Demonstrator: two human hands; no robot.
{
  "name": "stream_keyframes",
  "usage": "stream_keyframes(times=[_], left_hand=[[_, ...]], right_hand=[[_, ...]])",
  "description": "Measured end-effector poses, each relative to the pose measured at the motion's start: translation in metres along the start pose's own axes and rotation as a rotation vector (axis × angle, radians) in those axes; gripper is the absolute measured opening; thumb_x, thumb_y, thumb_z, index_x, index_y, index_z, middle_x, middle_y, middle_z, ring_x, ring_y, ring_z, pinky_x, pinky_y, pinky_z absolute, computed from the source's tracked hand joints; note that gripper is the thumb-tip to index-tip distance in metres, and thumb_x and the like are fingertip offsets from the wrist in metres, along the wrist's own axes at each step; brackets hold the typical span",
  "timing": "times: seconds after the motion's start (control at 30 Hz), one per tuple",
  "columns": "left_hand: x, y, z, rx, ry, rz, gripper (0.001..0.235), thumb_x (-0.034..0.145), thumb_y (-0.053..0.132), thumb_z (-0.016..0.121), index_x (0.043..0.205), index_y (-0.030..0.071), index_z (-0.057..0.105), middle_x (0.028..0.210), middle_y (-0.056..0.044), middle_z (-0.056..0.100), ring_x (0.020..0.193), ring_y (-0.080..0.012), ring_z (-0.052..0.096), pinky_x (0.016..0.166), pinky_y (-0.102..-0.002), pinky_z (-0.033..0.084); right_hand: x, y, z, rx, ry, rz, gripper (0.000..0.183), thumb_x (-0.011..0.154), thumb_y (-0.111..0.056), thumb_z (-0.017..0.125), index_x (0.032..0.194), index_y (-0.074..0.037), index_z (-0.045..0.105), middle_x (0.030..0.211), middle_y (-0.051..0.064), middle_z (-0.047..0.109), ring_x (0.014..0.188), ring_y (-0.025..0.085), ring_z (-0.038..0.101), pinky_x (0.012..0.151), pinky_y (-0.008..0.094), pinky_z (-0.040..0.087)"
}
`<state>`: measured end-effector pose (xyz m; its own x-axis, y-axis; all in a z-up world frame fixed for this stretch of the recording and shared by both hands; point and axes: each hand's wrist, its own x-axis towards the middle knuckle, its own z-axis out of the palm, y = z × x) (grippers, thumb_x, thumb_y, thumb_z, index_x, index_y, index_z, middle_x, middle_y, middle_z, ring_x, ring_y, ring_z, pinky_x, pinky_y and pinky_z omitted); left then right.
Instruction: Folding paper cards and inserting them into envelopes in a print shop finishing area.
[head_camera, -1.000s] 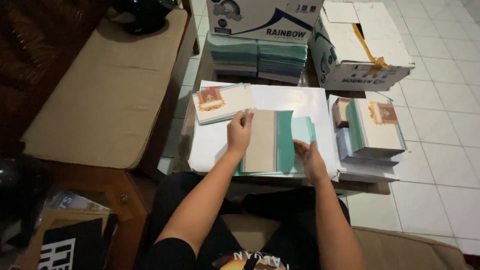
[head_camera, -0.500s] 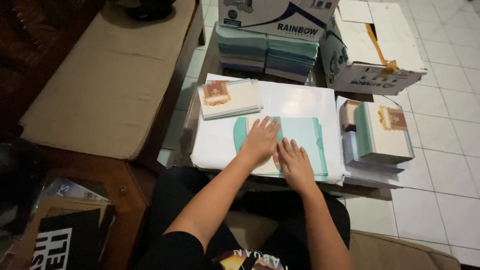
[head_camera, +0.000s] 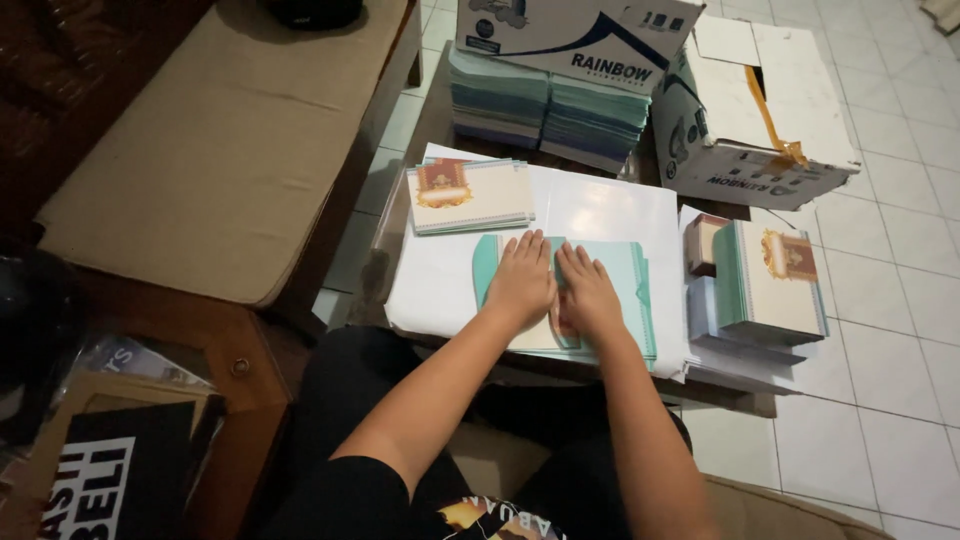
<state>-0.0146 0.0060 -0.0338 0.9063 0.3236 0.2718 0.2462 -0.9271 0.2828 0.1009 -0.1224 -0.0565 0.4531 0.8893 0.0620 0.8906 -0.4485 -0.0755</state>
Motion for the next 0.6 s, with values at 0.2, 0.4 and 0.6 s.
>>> stream_keyframes(times=[0.2, 0.4, 0.6], left_hand=[[-0.002, 0.002, -0.01, -0.029, -0.025, -0.001, 0.062, 0.095, 0.027, 0.041, 0.147, -0.005, 0.049, 0.155, -0.024, 0.047, 0.147, -0.0364, 0.042, 0.123, -0.052, 0.024], [-0.006, 0.006, -0.02, -0.042, 0.01, -0.005, 0.055, 0.094, 0.015, 0.042, 0.144, -0.007, 0.051, 0.153, -0.026, 0.049, 0.146, -0.0384, 0.043, 0.122, -0.053, 0.028], [-0.005, -0.008, 0.012, -0.036, 0.241, 0.101, 0.041, 0.088, 0.005, 0.046, 0.123, 0.0, 0.067, 0.127, -0.017, 0.065, 0.127, -0.0338, 0.06, 0.109, -0.045, 0.043]], right_hand=[[-0.085, -0.031, -0.009, 0.079, 0.074, -0.012, 0.071, 0.09, -0.008, 0.047, 0.16, -0.015, 0.04, 0.164, 0.007, 0.041, 0.149, 0.033, 0.039, 0.117, 0.051, 0.035], [-0.113, -0.048, -0.013, 0.179, 0.089, 0.109, 0.06, 0.096, -0.016, 0.048, 0.155, -0.019, 0.049, 0.159, 0.005, 0.049, 0.146, 0.032, 0.044, 0.114, 0.049, 0.038], [-0.082, -0.096, -0.063, 0.204, 0.123, 0.446, 0.069, 0.092, -0.035, 0.069, 0.151, -0.006, 0.047, 0.126, 0.012, 0.057, 0.121, 0.031, 0.059, 0.092, 0.038, 0.056]])
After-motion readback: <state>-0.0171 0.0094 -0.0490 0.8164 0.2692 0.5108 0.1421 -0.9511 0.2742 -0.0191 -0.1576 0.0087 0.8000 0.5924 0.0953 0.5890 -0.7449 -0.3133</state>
